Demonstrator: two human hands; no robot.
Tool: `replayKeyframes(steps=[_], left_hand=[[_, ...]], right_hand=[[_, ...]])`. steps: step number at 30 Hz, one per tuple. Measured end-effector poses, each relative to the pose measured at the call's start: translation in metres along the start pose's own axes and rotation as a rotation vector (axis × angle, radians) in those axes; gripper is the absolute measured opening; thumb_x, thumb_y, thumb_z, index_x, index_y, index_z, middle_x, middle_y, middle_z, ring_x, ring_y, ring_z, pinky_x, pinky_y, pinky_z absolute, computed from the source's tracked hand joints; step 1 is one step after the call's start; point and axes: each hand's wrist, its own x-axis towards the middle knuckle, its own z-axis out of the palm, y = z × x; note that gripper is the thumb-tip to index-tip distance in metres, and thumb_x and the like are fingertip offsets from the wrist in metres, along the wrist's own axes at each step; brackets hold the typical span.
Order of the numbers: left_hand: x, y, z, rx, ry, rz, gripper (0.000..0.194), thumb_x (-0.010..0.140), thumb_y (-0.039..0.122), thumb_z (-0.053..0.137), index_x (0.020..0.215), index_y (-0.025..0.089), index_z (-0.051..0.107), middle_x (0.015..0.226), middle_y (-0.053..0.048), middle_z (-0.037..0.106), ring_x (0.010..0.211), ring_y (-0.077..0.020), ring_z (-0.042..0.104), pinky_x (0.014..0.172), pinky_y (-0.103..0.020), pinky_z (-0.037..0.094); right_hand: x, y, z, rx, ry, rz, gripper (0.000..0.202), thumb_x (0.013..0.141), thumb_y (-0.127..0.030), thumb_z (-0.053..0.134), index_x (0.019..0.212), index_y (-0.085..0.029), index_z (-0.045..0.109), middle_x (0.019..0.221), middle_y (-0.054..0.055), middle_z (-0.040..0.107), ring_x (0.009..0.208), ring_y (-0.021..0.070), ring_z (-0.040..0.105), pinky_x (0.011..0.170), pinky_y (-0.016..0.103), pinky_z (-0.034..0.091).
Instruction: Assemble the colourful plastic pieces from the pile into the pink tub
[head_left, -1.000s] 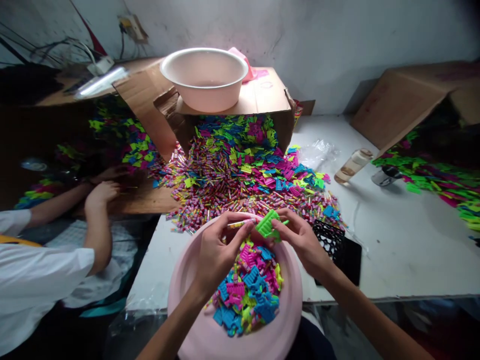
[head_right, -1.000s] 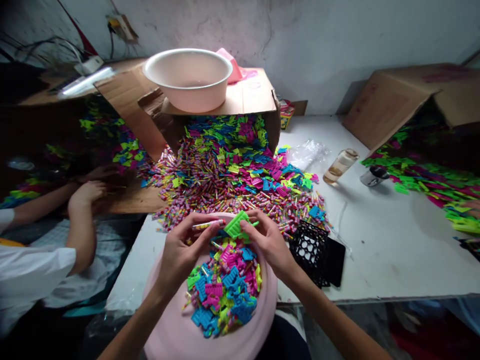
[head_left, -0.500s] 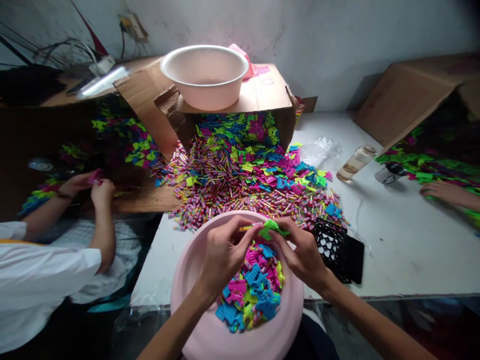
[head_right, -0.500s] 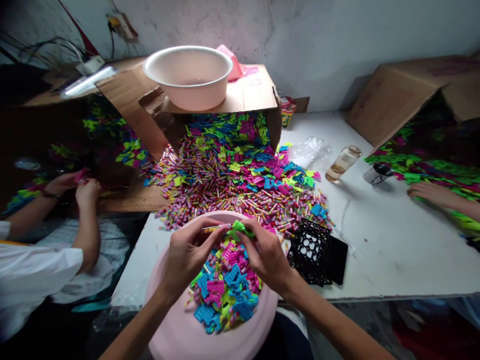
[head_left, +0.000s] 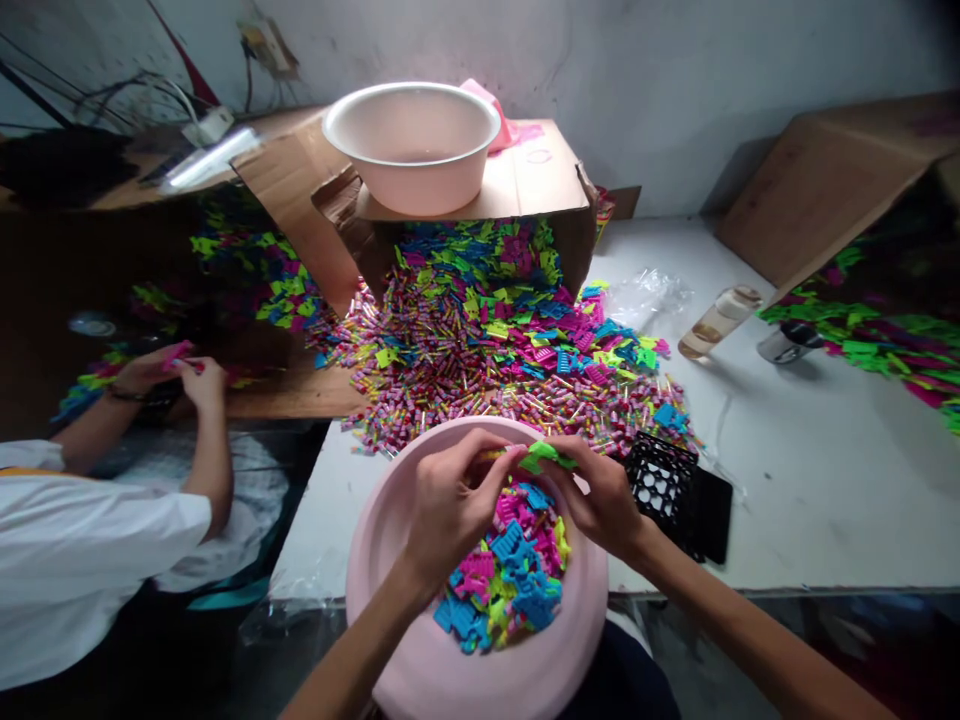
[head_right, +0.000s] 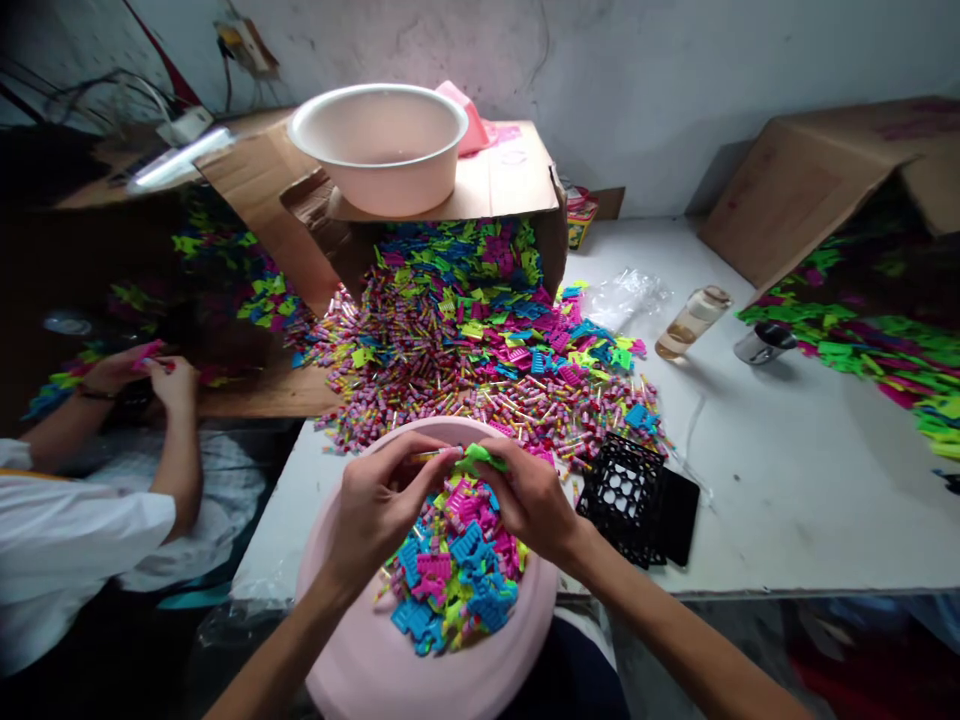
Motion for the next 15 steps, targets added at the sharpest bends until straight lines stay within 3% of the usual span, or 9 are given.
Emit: replayKeyframes(steps=[3,8,11,13,15], left_hand=[[0.006,-0.002,-0.013,-0.078,-0.188,-0.054,0.020,0.092,0.036,0.068,0.086,0.017,0.070,0.071,-0.001,0.071,0.060,-0.0131,0.066,0.052,-0.019,0.046],[0.006,-0.011,-0.013,-0.056,-0.200,-0.090,0.024,0.092,0.039,0.067,0.084,0.016,0.069,0.070,-0.001,0.068,0.060,-0.0124,0.062,0.051,-0.020,0.043],[0.008,-0.021,-0.011,-0.039,-0.267,-0.111,0.028,0.093,0.043,0.064,0.083,0.017,0.067,0.067,-0.001,0.066,0.054,-0.0112,0.057,0.048,-0.020,0.038],[0.010,-0.029,-0.018,0.060,-0.322,-0.109,0.031,0.093,0.047,0.063,0.084,0.018,0.067,0.068,-0.001,0.067,0.053,-0.0121,0.057,0.047,-0.020,0.037],[0.012,-0.038,-0.031,0.311,-0.247,-0.123,0.033,0.089,0.052,0.065,0.091,0.019,0.066,0.067,-0.001,0.066,0.054,-0.0156,0.059,0.048,-0.022,0.036]], right_hand=[[-0.004,0.002,-0.001,0.038,-0.033,-0.016,0.020,0.097,-0.013,0.055,0.115,-0.022,0.058,0.095,0.002,0.071,0.081,0.0142,0.070,0.073,0.022,0.054],[-0.012,-0.001,0.007,0.087,-0.033,0.201,0.010,0.098,-0.020,0.056,0.106,-0.022,0.060,0.088,0.001,0.069,0.071,0.0141,0.065,0.066,0.024,0.050],[-0.012,-0.005,0.010,0.126,-0.053,0.310,0.009,0.099,-0.026,0.055,0.104,-0.021,0.061,0.087,0.002,0.069,0.072,0.0151,0.064,0.066,0.025,0.049],[-0.008,-0.002,0.008,0.144,-0.178,0.336,0.014,0.100,-0.029,0.055,0.108,-0.021,0.063,0.090,0.002,0.071,0.076,0.0158,0.066,0.070,0.025,0.050],[0.001,0.013,0.002,0.134,-0.385,0.318,0.018,0.101,-0.031,0.054,0.110,-0.023,0.067,0.092,0.001,0.074,0.077,0.0157,0.068,0.072,0.025,0.050]])
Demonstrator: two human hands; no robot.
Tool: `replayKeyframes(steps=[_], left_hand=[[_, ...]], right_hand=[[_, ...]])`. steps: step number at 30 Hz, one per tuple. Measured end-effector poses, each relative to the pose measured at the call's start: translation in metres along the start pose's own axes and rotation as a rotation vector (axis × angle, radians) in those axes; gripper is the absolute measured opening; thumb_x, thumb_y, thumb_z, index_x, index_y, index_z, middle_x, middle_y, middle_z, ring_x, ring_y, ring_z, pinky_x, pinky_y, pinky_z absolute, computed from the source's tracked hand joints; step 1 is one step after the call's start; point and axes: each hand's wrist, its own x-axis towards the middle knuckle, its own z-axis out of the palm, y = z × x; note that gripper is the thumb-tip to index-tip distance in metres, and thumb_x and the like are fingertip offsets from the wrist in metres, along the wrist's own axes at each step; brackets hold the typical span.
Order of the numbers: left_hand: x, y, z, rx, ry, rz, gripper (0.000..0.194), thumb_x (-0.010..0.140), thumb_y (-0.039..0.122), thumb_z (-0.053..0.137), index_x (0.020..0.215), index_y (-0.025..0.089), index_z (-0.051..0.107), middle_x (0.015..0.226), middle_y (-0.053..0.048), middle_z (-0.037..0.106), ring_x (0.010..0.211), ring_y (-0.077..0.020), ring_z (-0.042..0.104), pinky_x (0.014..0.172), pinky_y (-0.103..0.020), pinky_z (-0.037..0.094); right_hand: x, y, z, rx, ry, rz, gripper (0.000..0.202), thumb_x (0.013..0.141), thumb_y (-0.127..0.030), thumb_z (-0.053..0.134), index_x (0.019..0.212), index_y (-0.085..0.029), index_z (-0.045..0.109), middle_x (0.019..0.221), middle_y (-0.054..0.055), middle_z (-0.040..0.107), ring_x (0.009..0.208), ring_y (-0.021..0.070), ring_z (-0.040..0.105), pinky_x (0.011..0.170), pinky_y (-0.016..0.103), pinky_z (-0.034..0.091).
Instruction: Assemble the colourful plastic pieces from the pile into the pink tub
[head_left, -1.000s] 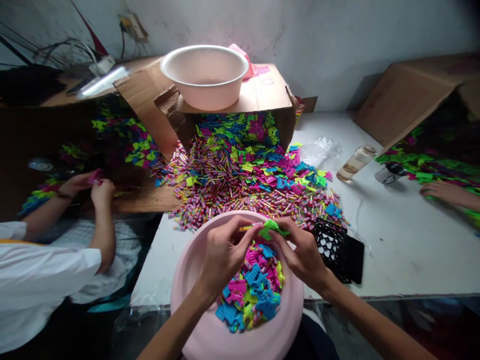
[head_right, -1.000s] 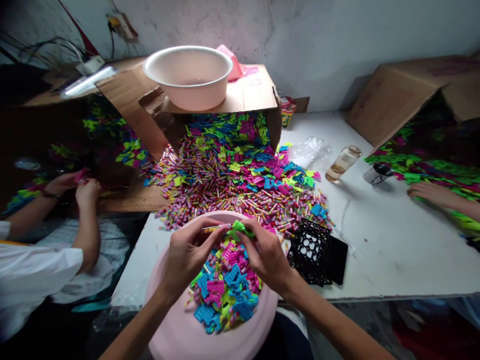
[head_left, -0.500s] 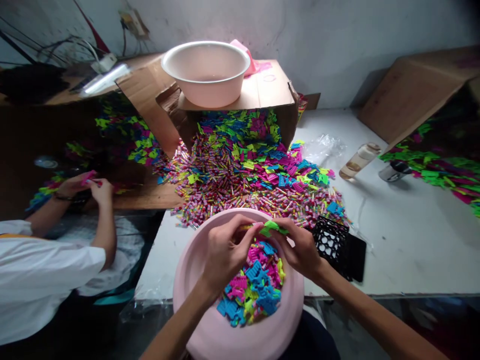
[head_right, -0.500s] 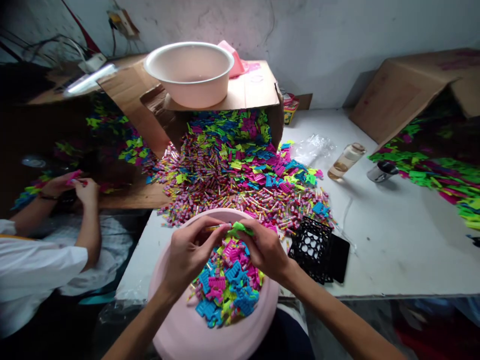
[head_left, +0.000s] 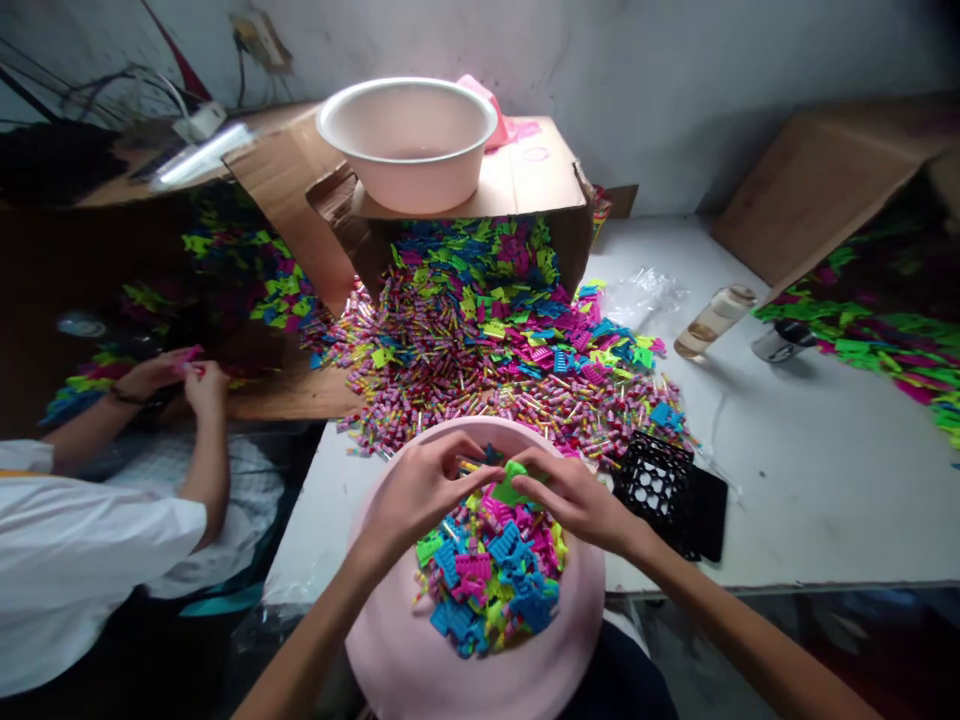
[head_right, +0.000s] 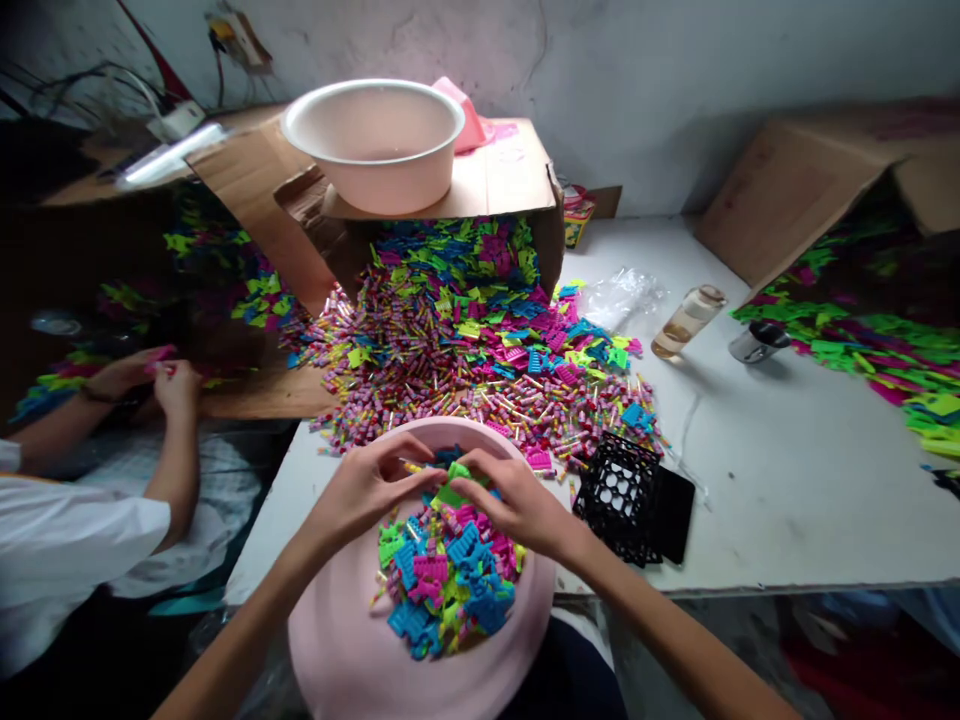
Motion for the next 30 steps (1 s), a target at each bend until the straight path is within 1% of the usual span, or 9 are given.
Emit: replayKeyframes(steps=[2,6,10,14,17,22,25,27,30], left_hand=[[-0.003,-0.016,-0.013,0.256,0.184,-0.123,0.041,0.086,0.057,0.065,0.102,0.020,0.062,0.064,0.000,0.063,0.056,-0.0205,0.062,0.049,-0.025,0.037],[-0.016,-0.054,-0.027,0.292,0.353,-0.296,0.033,0.093,0.048,0.049,0.111,0.021,0.053,0.076,-0.003,0.066,0.068,-0.0252,0.069,0.058,-0.030,0.047],[-0.031,-0.084,-0.007,0.076,0.353,-0.258,0.028,0.087,0.037,0.047,0.107,0.020,0.056,0.097,-0.010,0.072,0.084,-0.0272,0.072,0.076,-0.038,0.057],[-0.045,-0.089,0.018,-0.312,0.326,-0.247,0.035,0.088,0.041,0.057,0.118,0.022,0.056,0.119,-0.012,0.070,0.102,-0.0266,0.073,0.092,-0.040,0.058],[-0.050,-0.081,0.025,-0.495,0.383,-0.280,0.035,0.082,0.045,0.071,0.105,0.020,0.063,0.123,-0.011,0.068,0.103,-0.0273,0.074,0.093,-0.037,0.060],[-0.038,-0.053,0.026,-0.513,0.478,-0.270,0.033,0.080,0.046,0.077,0.092,0.018,0.067,0.083,-0.003,0.073,0.078,-0.0208,0.072,0.070,-0.027,0.059],[-0.024,-0.024,0.025,-0.617,0.400,-0.213,0.030,0.085,0.045,0.074,0.095,0.018,0.063,0.074,0.000,0.070,0.067,-0.0165,0.068,0.061,-0.024,0.055],[-0.017,-0.003,0.022,-0.669,0.336,-0.126,0.028,0.088,0.042,0.071,0.102,0.019,0.061,0.081,-0.001,0.072,0.072,-0.0171,0.071,0.066,-0.025,0.057],[-0.012,0.024,0.015,-0.642,0.240,0.011,0.025,0.094,0.038,0.064,0.112,0.020,0.066,0.101,-0.006,0.075,0.091,-0.0196,0.073,0.081,-0.029,0.059]], right_hand=[[0.015,0.024,-0.019,-0.095,-0.060,0.031,0.020,0.101,-0.033,0.054,0.103,-0.024,0.072,0.087,-0.001,0.076,0.074,0.0148,0.069,0.071,0.025,0.050],[0.057,0.092,-0.065,-0.287,0.346,0.181,0.025,0.101,-0.033,0.055,0.100,-0.014,0.072,0.088,0.005,0.074,0.082,0.0173,0.069,0.076,0.029,0.053],[0.102,0.140,-0.093,-0.320,0.514,0.207,0.031,0.100,-0.035,0.060,0.124,-0.015,0.063,0.125,0.010,0.064,0.110,0.0233,0.064,0.094,0.043,0.054],[0.126,0.153,-0.090,-0.240,0.576,0.230,0.034,0.099,-0.035,0.061,0.128,-0.019,0.060,0.131,0.010,0.061,0.111,0.0234,0.064,0.093,0.045,0.056],[0.124,0.148,-0.080,-0.131,0.576,0.240,0.030,0.098,-0.035,0.063,0.124,-0.019,0.062,0.125,0.009,0.064,0.106,0.0221,0.066,0.089,0.042,0.057],[0.087,0.109,-0.049,0.099,0.517,0.286,0.038,0.098,-0.050,0.055,0.118,-0.018,0.057,0.087,0.004,0.069,0.067,0.0184,0.069,0.059,0.033,0.059],[0.056,0.065,-0.025,0.293,0.411,0.307,0.045,0.093,-0.053,0.059,0.122,-0.018,0.053,0.086,0.003,0.071,0.064,0.0197,0.072,0.055,0.033,0.060],[0.038,0.033,-0.014,0.567,0.328,0.324,0.041,0.088,-0.049,0.068,0.113,-0.019,0.059,0.094,0.005,0.073,0.073,0.0212,0.075,0.059,0.032,0.062],[0.018,-0.008,-0.007,0.704,0.261,0.336,0.034,0.087,-0.048,0.071,0.103,-0.019,0.065,0.095,0.006,0.074,0.072,0.0199,0.075,0.058,0.030,0.062]])
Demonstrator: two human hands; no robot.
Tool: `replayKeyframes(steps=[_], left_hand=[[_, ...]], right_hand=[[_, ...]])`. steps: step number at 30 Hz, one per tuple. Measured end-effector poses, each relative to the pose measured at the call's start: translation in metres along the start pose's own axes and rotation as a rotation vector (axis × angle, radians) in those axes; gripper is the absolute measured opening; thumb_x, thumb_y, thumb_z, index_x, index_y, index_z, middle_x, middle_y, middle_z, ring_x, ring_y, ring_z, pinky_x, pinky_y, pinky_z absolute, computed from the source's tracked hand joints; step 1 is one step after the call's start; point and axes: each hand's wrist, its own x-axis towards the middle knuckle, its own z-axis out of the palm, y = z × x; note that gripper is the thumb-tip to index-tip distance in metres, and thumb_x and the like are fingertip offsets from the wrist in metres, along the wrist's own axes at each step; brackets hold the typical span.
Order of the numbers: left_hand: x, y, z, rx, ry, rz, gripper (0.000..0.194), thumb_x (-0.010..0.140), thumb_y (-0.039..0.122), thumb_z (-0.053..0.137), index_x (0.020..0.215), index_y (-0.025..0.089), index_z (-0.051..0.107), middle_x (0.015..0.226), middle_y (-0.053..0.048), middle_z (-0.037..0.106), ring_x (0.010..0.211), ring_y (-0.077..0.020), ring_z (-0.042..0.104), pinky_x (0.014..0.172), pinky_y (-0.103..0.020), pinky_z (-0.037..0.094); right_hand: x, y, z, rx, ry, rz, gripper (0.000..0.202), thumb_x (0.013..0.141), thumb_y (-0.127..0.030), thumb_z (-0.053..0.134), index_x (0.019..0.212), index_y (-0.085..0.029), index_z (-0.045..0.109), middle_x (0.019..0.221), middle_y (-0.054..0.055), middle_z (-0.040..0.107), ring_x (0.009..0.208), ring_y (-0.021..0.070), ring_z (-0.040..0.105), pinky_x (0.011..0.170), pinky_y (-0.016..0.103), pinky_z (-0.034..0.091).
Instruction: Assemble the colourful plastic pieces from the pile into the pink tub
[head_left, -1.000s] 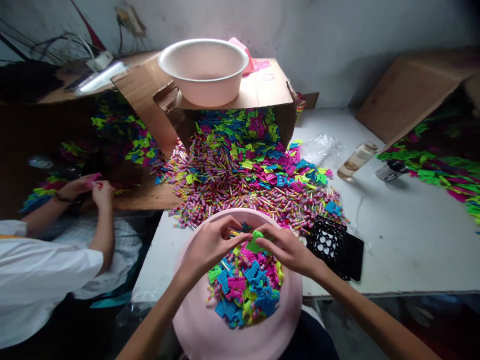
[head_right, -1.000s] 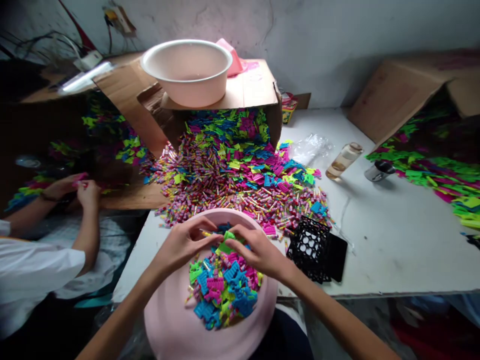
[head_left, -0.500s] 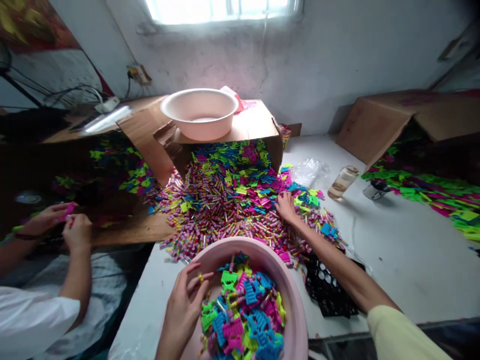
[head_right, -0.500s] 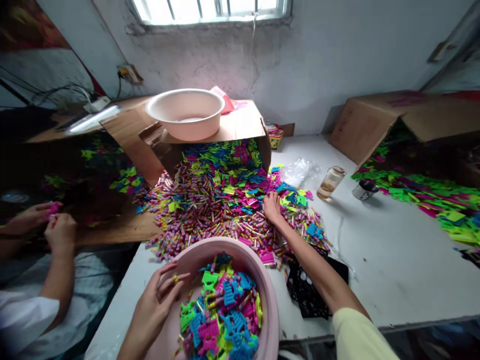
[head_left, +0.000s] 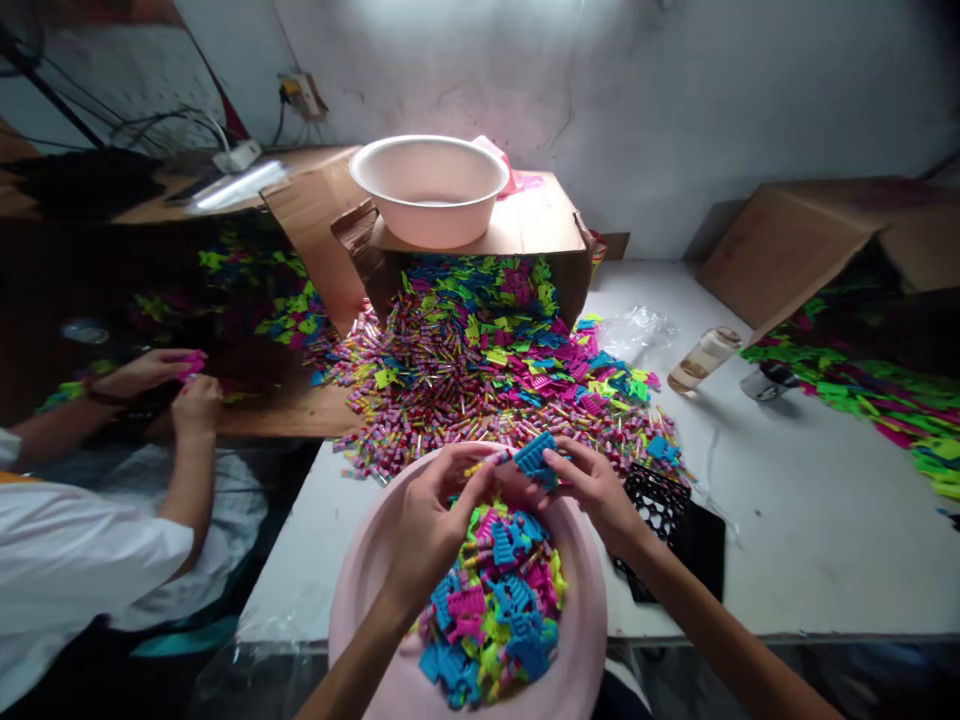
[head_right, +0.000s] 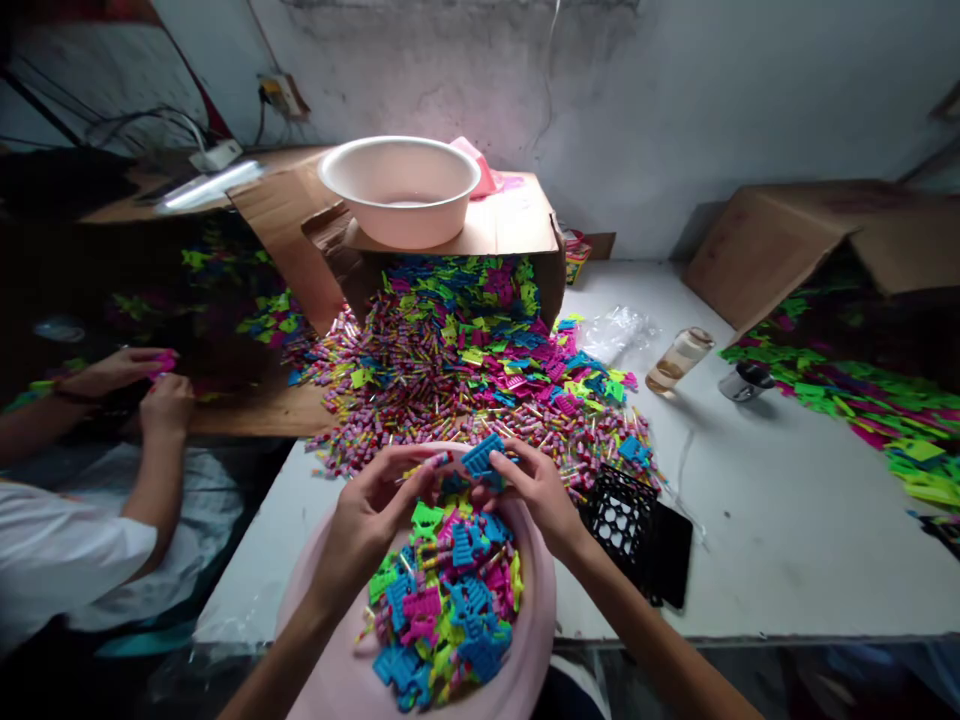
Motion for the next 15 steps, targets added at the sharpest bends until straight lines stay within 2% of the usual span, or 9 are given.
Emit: replayKeyframes(steps=[3,5,8,11,15], left_hand=[[-0.002,0.017,0.005,0.112,-0.062,0.087,0.023,0.097,0.035,0.060,0.113,0.021,0.070,0.104,-0.007,0.075,0.095,-0.0211,0.073,0.085,-0.031,0.059],[-0.006,0.021,0.006,0.235,-0.052,0.159,0.021,0.097,0.031,0.060,0.112,0.021,0.070,0.103,-0.006,0.076,0.093,-0.0208,0.073,0.084,-0.031,0.059],[-0.010,0.018,0.006,0.437,-0.026,0.292,0.014,0.097,0.023,0.060,0.108,0.021,0.069,0.102,-0.004,0.076,0.091,-0.0189,0.073,0.084,-0.029,0.056],[-0.012,0.010,0.003,0.527,-0.084,0.372,0.012,0.097,0.018,0.059,0.106,0.021,0.065,0.100,-0.003,0.075,0.090,-0.0177,0.072,0.083,-0.027,0.054],[-0.016,0.003,-0.001,0.605,-0.130,0.434,0.012,0.100,0.016,0.054,0.106,0.021,0.063,0.100,-0.005,0.073,0.091,-0.0188,0.071,0.081,-0.028,0.053]], right_hand=[[-0.018,-0.014,0.011,-0.102,0.001,-0.038,0.032,0.089,-0.050,0.068,0.101,-0.020,0.066,0.095,0.005,0.074,0.072,0.0198,0.074,0.059,0.030,0.062],[-0.024,-0.017,0.013,-0.240,0.008,-0.113,0.029,0.091,-0.048,0.066,0.102,-0.022,0.067,0.098,0.005,0.074,0.078,0.0200,0.074,0.065,0.031,0.063],[-0.028,-0.014,0.014,-0.487,0.032,-0.237,0.021,0.095,-0.042,0.062,0.103,-0.023,0.066,0.096,0.005,0.074,0.084,0.0204,0.073,0.074,0.031,0.061],[-0.030,-0.010,0.014,-0.683,0.051,-0.302,0.014,0.099,-0.035,0.056,0.101,-0.023,0.063,0.088,0.003,0.073,0.078,0.0200,0.072,0.071,0.030,0.056],[-0.031,-0.009,0.011,-0.858,-0.036,-0.426,0.011,0.102,-0.024,0.047,0.101,-0.023,0.058,0.087,0.004,0.071,0.076,0.0194,0.070,0.070,0.029,0.052]])
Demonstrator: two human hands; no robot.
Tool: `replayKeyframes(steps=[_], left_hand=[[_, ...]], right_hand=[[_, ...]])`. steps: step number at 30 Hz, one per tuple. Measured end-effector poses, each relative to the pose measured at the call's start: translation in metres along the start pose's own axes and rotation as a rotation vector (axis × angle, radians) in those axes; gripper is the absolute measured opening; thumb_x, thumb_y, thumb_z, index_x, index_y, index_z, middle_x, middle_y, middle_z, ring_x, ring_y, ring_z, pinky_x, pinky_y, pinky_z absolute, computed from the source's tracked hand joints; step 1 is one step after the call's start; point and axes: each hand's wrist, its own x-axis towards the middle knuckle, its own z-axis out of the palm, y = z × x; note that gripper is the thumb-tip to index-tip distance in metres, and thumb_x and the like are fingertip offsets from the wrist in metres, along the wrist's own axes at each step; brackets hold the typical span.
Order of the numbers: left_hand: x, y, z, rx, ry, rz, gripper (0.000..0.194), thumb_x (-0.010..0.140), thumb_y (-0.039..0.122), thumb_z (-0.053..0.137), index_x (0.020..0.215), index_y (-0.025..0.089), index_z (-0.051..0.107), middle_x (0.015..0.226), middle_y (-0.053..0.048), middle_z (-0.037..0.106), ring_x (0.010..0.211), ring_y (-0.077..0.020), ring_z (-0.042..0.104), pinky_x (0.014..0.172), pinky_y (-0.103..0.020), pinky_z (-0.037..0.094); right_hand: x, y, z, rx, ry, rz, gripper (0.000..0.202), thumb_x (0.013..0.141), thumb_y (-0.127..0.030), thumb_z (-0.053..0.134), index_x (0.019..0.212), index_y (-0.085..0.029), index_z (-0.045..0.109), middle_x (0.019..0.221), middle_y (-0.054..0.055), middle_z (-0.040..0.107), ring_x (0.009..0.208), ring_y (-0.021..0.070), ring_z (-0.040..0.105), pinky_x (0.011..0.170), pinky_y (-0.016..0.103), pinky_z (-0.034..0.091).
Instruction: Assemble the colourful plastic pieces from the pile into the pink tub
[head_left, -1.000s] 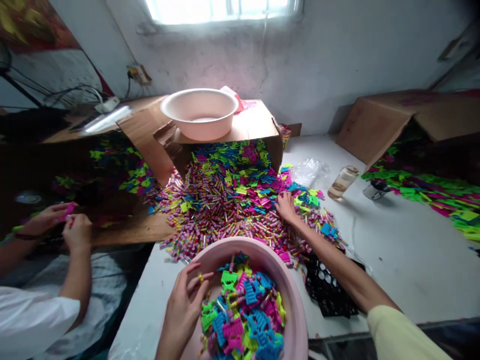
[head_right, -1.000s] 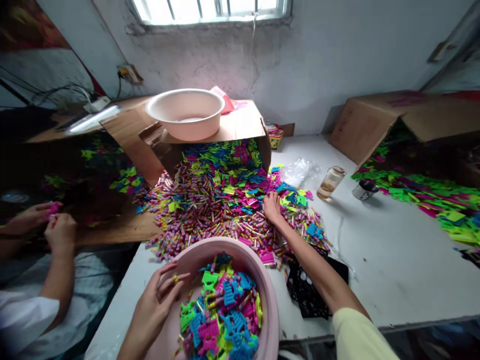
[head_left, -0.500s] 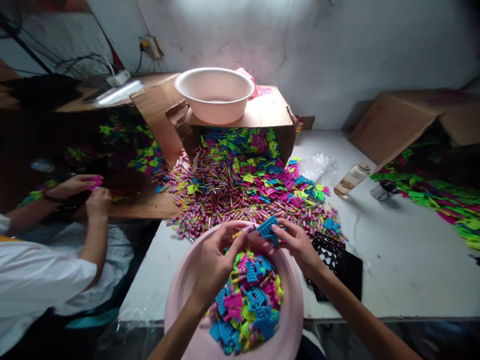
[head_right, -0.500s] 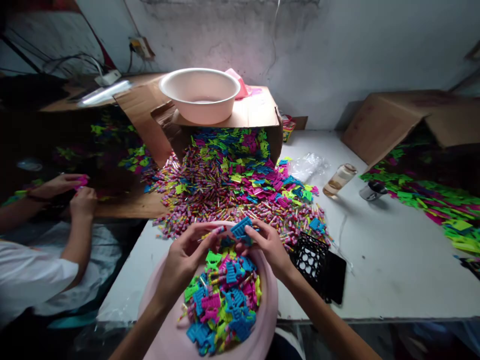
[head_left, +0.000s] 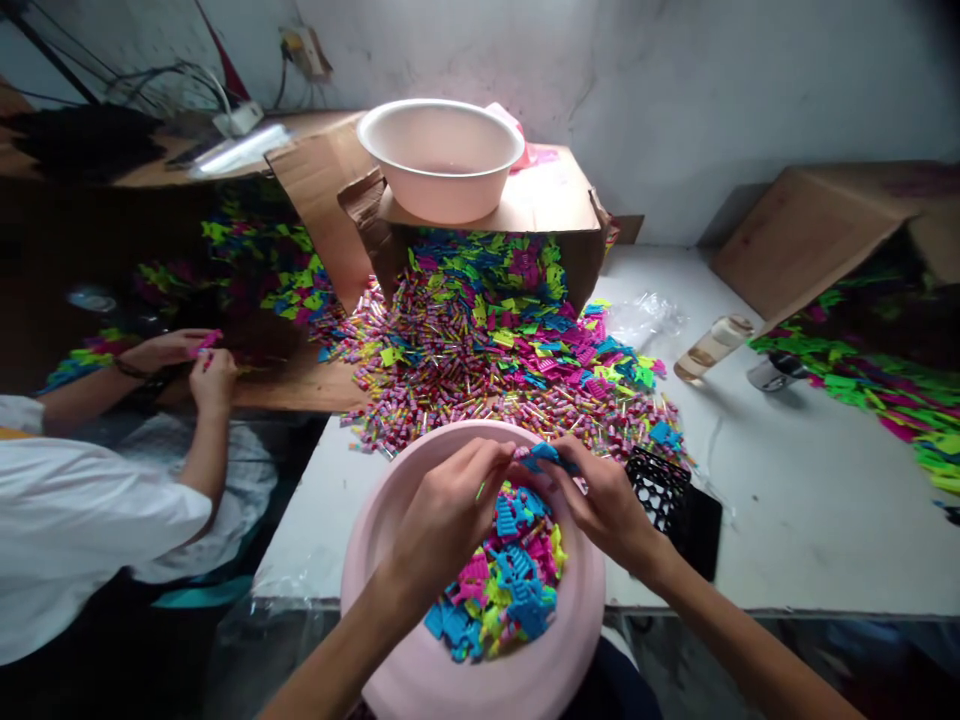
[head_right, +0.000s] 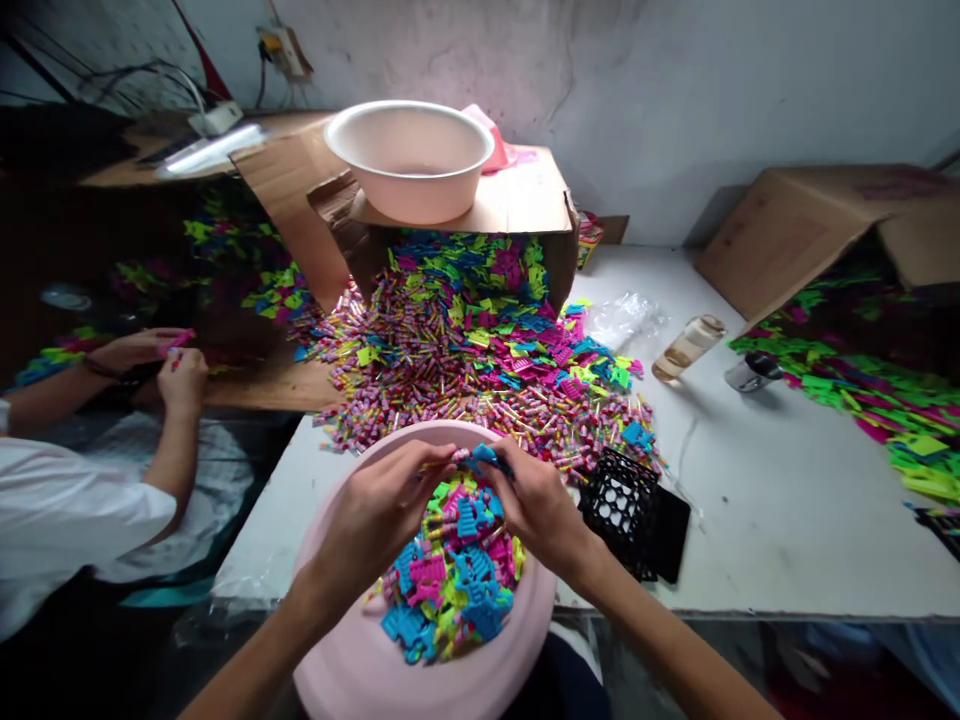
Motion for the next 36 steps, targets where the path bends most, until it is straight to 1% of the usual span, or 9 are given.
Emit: replayKeyframes(steps=[5,8,11,16,22,25,28,32,36], left_hand=[[-0.001,-0.001,-0.003,-0.048,-0.015,-0.075,0.010,0.100,0.019,0.054,0.103,0.020,0.063,0.099,-0.006,0.073,0.090,-0.0192,0.071,0.082,-0.029,0.053],[0.004,-0.010,-0.010,-0.218,-0.167,-0.139,0.011,0.099,0.025,0.057,0.101,0.020,0.066,0.098,-0.006,0.075,0.088,-0.0180,0.072,0.078,-0.027,0.055],[0.007,-0.022,-0.013,-0.345,-0.296,-0.179,0.015,0.097,0.030,0.059,0.098,0.018,0.069,0.093,-0.006,0.076,0.082,-0.0176,0.072,0.072,-0.026,0.055],[0.008,-0.039,-0.012,-0.416,-0.362,-0.246,0.026,0.096,0.039,0.060,0.102,0.016,0.069,0.090,-0.007,0.075,0.079,-0.0176,0.071,0.069,-0.026,0.054],[0.045,-0.072,-0.018,-0.083,-0.689,-0.066,0.035,0.100,0.046,0.052,0.096,0.019,0.074,0.084,-0.002,0.074,0.074,-0.0149,0.067,0.067,-0.022,0.047],[0.086,-0.105,0.000,0.258,-0.516,-0.150,0.034,0.103,0.040,0.045,0.100,0.019,0.071,0.089,-0.004,0.074,0.081,-0.0172,0.068,0.072,-0.025,0.049],[0.127,-0.142,0.038,0.382,-0.481,-0.198,0.023,0.098,0.034,0.057,0.110,0.016,0.068,0.102,-0.009,0.072,0.093,-0.0224,0.069,0.080,-0.034,0.054],[0.154,-0.181,0.087,0.428,-0.565,-0.120,0.034,0.096,0.035,0.063,0.125,0.016,0.061,0.127,-0.011,0.062,0.109,-0.0243,0.064,0.093,-0.046,0.056],[0.150,-0.205,0.110,0.388,-0.691,-0.025,0.034,0.097,0.034,0.062,0.126,0.017,0.061,0.131,-0.011,0.061,0.113,-0.0251,0.063,0.096,-0.048,0.055]], right_hand=[[0.002,0.003,-0.004,-0.070,-0.033,-0.206,0.013,0.103,-0.022,0.046,0.107,-0.022,0.058,0.092,0.005,0.070,0.083,0.0192,0.069,0.077,0.028,0.052],[0.002,0.005,-0.007,-0.049,-0.088,-0.266,0.013,0.103,-0.023,0.047,0.108,-0.022,0.059,0.090,0.005,0.071,0.078,0.0181,0.069,0.072,0.027,0.051],[0.000,0.009,-0.005,-0.014,-0.132,-0.232,0.013,0.102,-0.024,0.047,0.104,-0.022,0.060,0.085,0.003,0.069,0.071,0.0162,0.066,0.067,0.025,0.048],[-0.003,0.019,0.009,0.082,-0.165,-0.047,0.019,0.102,-0.032,0.050,0.098,-0.020,0.063,0.074,-0.001,0.064,0.062,0.0133,0.058,0.061,0.024,0.044],[0.028,0.053,0.000,0.012,-0.531,-0.133,0.033,0.104,-0.042,0.048,0.099,-0.022,0.074,0.090,0.002,0.076,0.078,0.0160,0.068,0.074,0.025,0.050],[0.063,0.099,-0.015,-0.278,-0.218,-0.008,0.034,0.106,-0.030,0.039,0.105,-0.024,0.073,0.095,0.001,0.077,0.085,0.0161,0.071,0.078,0.026,0.053],[0.104,0.153,-0.018,-0.454,-0.043,0.085,0.039,0.099,-0.009,0.039,0.128,-0.018,0.064,0.115,0.011,0.073,0.106,0.0232,0.067,0.092,0.038,0.053],[0.145,0.206,-0.001,-0.636,0.004,0.120,0.039,0.093,-0.010,0.058,0.132,-0.015,0.061,0.136,0.017,0.060,0.128,0.0307,0.054,0.103,0.047,0.048],[0.160,0.235,0.010,-0.759,-0.021,0.097,0.031,0.098,-0.031,0.063,0.127,-0.019,0.061,0.135,0.010,0.060,0.118,0.0255,0.061,0.099,0.049,0.052]])
